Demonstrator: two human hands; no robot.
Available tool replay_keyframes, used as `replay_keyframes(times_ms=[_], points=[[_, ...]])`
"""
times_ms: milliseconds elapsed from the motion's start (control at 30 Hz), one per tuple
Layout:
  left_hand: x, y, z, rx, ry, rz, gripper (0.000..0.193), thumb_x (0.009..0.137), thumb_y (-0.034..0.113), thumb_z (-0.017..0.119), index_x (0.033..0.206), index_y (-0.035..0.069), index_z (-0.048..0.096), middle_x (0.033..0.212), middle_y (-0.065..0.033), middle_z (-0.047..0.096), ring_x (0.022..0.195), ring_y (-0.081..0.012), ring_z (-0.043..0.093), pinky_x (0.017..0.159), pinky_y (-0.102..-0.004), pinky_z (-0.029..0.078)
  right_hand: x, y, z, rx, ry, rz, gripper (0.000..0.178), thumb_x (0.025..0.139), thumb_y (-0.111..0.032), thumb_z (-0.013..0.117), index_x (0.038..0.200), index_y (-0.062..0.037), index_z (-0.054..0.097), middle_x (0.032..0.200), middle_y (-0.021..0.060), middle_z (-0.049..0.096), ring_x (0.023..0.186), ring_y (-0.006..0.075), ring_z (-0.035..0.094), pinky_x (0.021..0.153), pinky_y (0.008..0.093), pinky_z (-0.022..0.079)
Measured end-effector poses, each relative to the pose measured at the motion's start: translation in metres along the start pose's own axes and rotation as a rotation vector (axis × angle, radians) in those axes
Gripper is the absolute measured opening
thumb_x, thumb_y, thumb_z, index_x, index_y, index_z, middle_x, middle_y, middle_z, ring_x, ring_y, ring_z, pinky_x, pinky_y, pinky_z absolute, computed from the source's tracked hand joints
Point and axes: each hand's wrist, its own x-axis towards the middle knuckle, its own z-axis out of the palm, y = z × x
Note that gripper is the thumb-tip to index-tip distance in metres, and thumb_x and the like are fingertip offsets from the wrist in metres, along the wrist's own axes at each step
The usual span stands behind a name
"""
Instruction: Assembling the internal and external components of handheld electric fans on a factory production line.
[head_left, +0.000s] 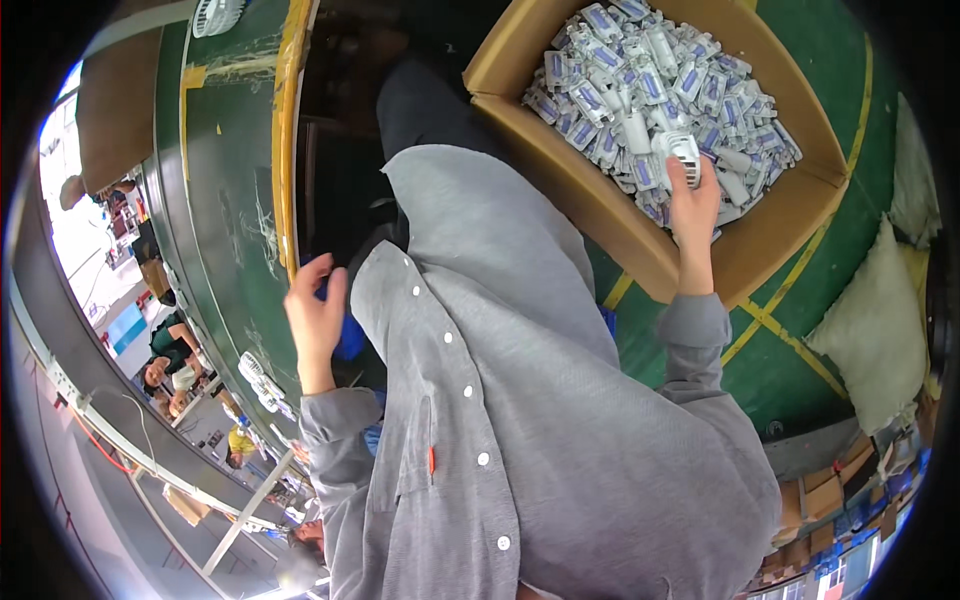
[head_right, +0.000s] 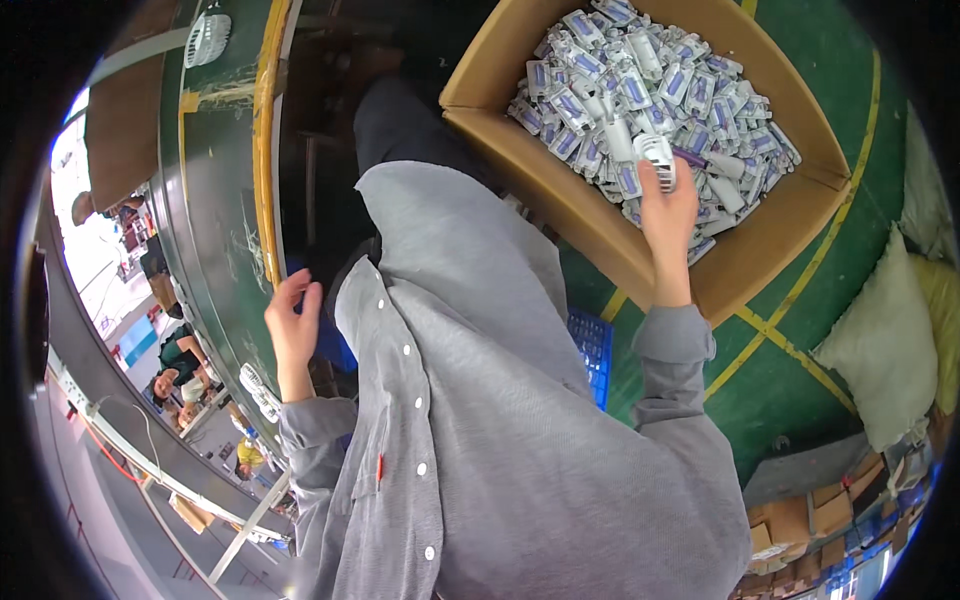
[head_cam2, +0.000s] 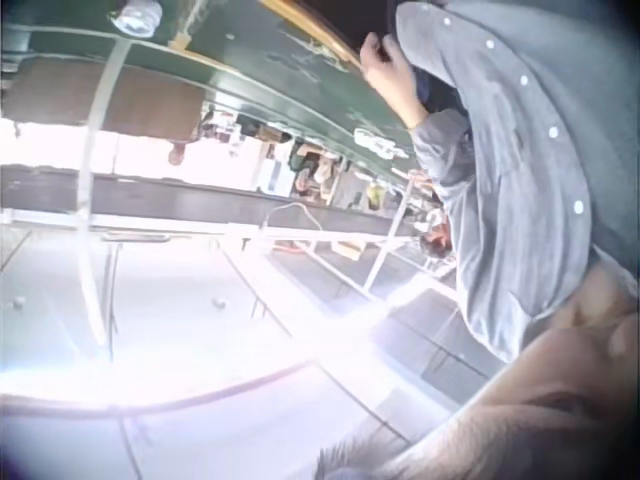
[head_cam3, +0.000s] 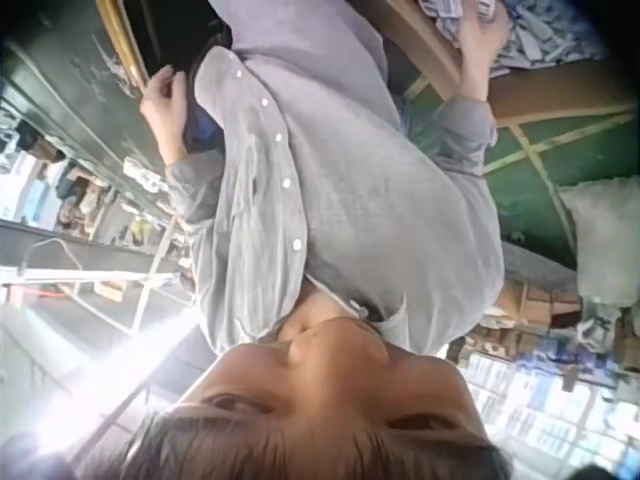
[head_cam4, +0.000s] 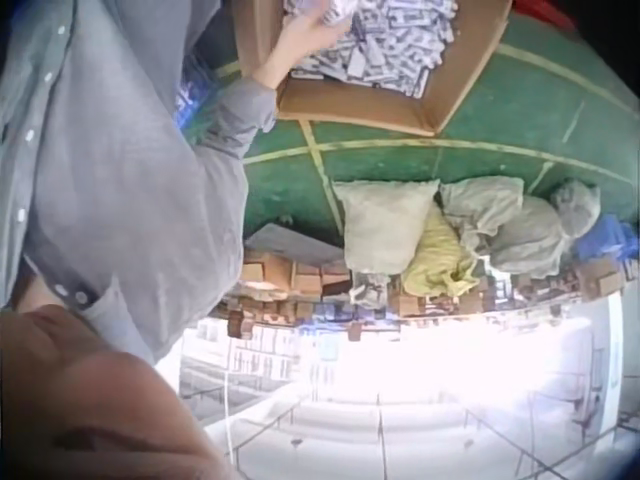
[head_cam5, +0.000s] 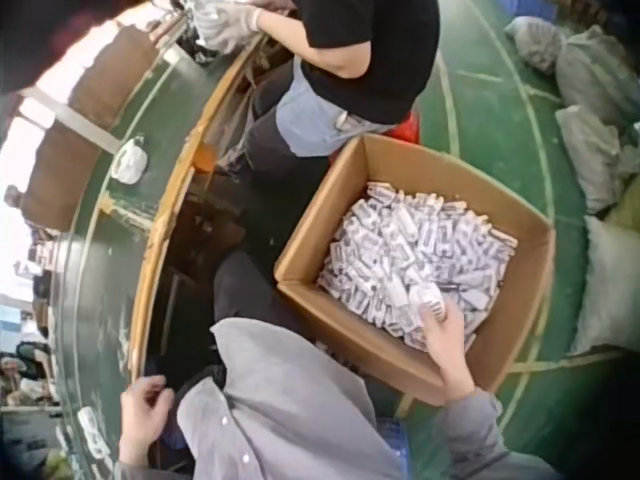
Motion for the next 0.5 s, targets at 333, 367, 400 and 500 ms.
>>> replay_keyframes(times_ms=[333, 367, 400, 500], points=[[-0.010, -0.128, -0.058, -0.114, 0.369, -0.226, 0.035, 0.094, 0.016, 0.063, 0.125, 0.001, 0.059, 0.103, -0.0113, 0.069, 0.093, -0.0159, 0.065, 0.082, -0.0288, 0.051, 0.004, -0.074, 0.068, 0.081, -0.136, -0.383, 0.032, 0.083, -0.019, 0.072, 0.105, 0.0015, 0.063, 0.097, 0.0119, 0.063, 0.086, 0.0250, 0.062, 0.079, 0.0312, 0.047], [-0.016, -0.139, -0.061, -0.066, 0.371, -0.246, 0.037, 0.093, 0.017, 0.063, 0.126, 0.001, 0.056, 0.101, -0.0118, 0.069, 0.091, -0.0165, 0.065, 0.081, -0.0286, 0.050, 0.005, -0.094, 0.080, 0.090, -0.153, -0.502, 0.033, 0.082, -0.019, 0.074, 0.105, 0.0019, 0.063, 0.099, 0.0131, 0.063, 0.088, 0.0278, 0.063, 0.080, 0.0323, 0.048], [-0.023, -0.147, -0.062, -0.067, 0.375, -0.251, 0.037, 0.093, 0.017, 0.063, 0.126, 0.001, 0.056, 0.101, -0.0118, 0.069, 0.091, -0.0165, 0.065, 0.081, -0.0286, 0.050, 0.007, -0.114, 0.093, 0.142, -0.164, -0.593, 0.033, 0.081, -0.019, 0.074, 0.104, 0.0014, 0.064, 0.100, 0.0131, 0.063, 0.089, 0.0292, 0.063, 0.080, 0.0334, 0.048], [-0.037, -0.177, -0.063, -0.027, 0.389, -0.381, 0.040, 0.093, 0.017, 0.064, 0.126, -0.002, 0.053, 0.098, -0.0120, 0.069, 0.086, -0.0164, 0.064, 0.078, -0.0283, 0.050, 0.019, -0.178, 0.135, 0.202, -0.174, -0.835, 0.033, 0.083, -0.015, 0.075, 0.110, 0.0007, 0.065, 0.108, 0.0123, 0.065, 0.096, 0.0281, 0.064, 0.083, 0.0329, 0.049]])
